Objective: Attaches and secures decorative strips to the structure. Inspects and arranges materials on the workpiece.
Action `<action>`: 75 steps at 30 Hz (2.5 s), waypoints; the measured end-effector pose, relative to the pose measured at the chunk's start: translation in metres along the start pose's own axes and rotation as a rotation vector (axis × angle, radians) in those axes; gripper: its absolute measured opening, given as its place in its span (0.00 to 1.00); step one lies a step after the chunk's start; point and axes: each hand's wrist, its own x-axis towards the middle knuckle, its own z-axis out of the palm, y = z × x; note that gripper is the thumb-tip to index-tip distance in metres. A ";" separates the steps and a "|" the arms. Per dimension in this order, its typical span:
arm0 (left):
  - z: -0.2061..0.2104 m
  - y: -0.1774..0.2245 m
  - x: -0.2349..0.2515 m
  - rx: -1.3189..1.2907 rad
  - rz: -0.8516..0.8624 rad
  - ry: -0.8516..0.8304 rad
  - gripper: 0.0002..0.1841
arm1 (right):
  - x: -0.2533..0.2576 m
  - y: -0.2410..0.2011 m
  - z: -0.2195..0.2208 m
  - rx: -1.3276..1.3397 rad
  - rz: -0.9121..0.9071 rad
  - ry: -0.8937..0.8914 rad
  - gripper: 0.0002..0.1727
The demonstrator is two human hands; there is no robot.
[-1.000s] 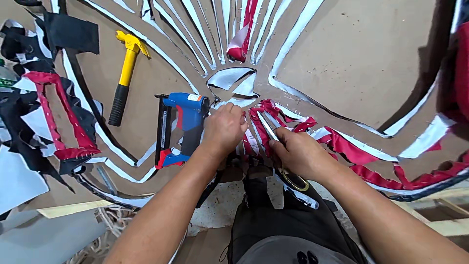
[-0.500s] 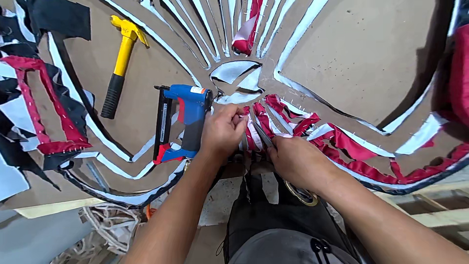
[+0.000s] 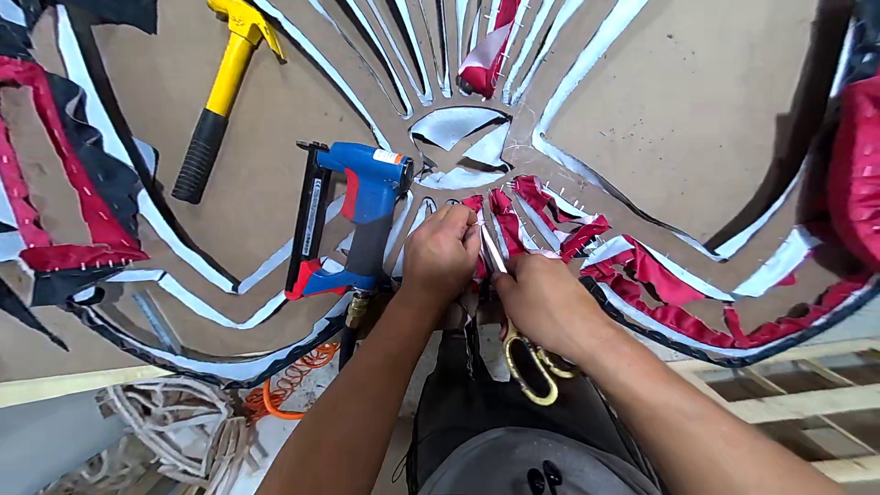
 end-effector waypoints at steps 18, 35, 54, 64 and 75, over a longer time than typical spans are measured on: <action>-0.003 -0.003 0.006 -0.056 0.043 -0.052 0.08 | -0.016 0.040 -0.003 0.038 -0.099 0.170 0.18; 0.000 0.014 0.003 0.144 0.017 -0.071 0.08 | 0.032 0.068 -0.006 0.314 -0.274 0.068 0.22; -0.028 0.061 -0.054 -0.267 -0.488 -0.306 0.10 | 0.017 0.033 0.003 0.289 -0.105 -0.048 0.26; -0.027 0.083 -0.090 -0.187 -0.582 -0.376 0.50 | 0.022 0.016 0.014 0.230 -0.119 -0.007 0.27; -0.028 0.064 -0.083 -0.300 -0.634 -0.228 0.23 | 0.080 0.057 -0.047 -0.342 -0.884 0.705 0.20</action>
